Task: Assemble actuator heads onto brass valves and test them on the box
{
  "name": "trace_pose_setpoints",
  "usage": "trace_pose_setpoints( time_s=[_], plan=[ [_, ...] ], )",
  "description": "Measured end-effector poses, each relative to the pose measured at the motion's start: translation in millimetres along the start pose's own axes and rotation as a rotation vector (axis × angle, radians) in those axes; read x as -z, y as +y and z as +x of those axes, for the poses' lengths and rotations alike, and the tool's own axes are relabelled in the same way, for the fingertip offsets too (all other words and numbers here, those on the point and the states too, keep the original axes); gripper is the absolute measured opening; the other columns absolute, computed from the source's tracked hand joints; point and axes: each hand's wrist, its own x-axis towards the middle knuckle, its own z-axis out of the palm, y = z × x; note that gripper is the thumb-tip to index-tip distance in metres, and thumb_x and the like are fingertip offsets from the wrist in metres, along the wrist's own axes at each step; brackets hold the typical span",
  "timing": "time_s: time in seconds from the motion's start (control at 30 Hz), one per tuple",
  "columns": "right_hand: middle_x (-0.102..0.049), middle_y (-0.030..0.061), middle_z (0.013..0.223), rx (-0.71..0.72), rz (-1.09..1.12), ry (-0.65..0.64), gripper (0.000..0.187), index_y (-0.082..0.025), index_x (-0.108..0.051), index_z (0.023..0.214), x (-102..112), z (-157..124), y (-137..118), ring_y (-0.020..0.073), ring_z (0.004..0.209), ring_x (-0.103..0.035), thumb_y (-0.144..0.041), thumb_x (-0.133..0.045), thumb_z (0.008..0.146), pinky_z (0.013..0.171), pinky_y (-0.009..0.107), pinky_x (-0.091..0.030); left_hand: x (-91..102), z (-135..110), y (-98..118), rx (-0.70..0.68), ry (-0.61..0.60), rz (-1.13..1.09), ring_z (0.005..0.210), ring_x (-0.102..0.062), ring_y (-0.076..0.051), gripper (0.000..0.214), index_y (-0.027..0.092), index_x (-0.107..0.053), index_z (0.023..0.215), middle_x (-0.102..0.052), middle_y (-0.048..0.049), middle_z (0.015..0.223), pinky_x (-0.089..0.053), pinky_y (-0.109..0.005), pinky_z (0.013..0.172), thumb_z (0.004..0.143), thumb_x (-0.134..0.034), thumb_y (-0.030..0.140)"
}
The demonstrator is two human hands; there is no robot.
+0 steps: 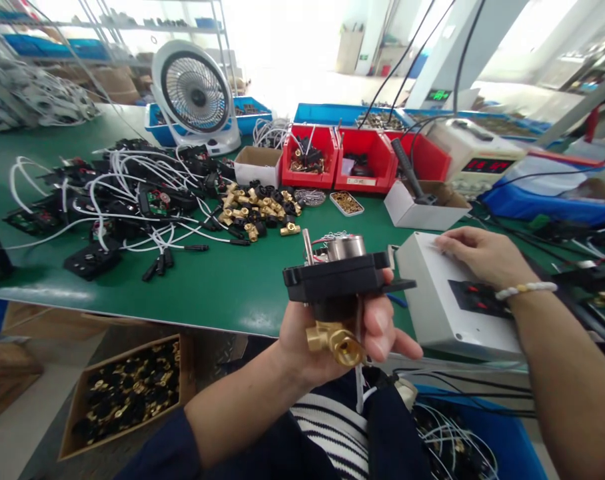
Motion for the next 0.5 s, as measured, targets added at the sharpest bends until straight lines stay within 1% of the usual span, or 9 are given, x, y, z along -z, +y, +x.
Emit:
trace_pose_setpoints(
  time_s=[0.1,0.23,0.37,0.5],
  plan=[
    [-0.065,0.0054,0.068,-0.006,0.001,0.003,0.013,-0.019,-0.069,0.074,0.9,-1.8,-3.7,0.0153,0.058,-0.05,-0.016,-0.07,0.087,0.063,0.033,-0.036,2.1,-0.5,-0.2,-0.001,-0.054,-0.039,0.049,-0.063,-0.009,0.017,0.012,-0.072,0.093,-0.066,-0.0001,0.061,-0.058,-0.026,0.069,0.086,-0.063,0.025],
    [-0.059,0.0019,0.058,0.0,0.001,-0.005,0.019,-0.02,-0.067,0.069,1.1,-2.3,-4.5,0.0167,0.055,-0.048,-0.017,-0.067,0.088,0.06,0.033,-0.035,2.7,-1.5,-0.8,-0.024,-0.068,-0.032,0.05,-0.064,-0.009,0.021,0.012,-0.073,0.096,-0.067,-0.0004,0.062,-0.058,-0.025,0.07,0.08,-0.072,0.026],
    [-0.056,0.0009,0.055,0.018,0.016,-0.011,0.023,-0.019,-0.067,0.069,2.5,-3.7,-2.8,0.0169,0.053,-0.046,-0.019,-0.061,0.092,0.06,0.033,-0.034,3.2,-2.2,-3.2,-0.011,-0.072,-0.008,0.054,-0.065,-0.01,0.023,0.012,-0.073,0.095,-0.068,-0.0014,0.066,-0.059,-0.027,0.071,0.08,-0.072,0.029],
    [-0.062,0.0041,0.064,0.048,0.049,-0.032,0.024,-0.018,-0.066,0.072,2.0,-4.2,-1.9,0.0156,0.054,-0.046,-0.02,-0.057,0.094,0.061,0.032,-0.036,5.3,-0.9,-6.2,0.026,-0.027,0.05,0.066,-0.07,-0.015,0.029,0.013,-0.072,0.094,-0.07,-0.0035,0.075,-0.058,-0.025,0.069,0.079,-0.071,0.037]
  ],
)
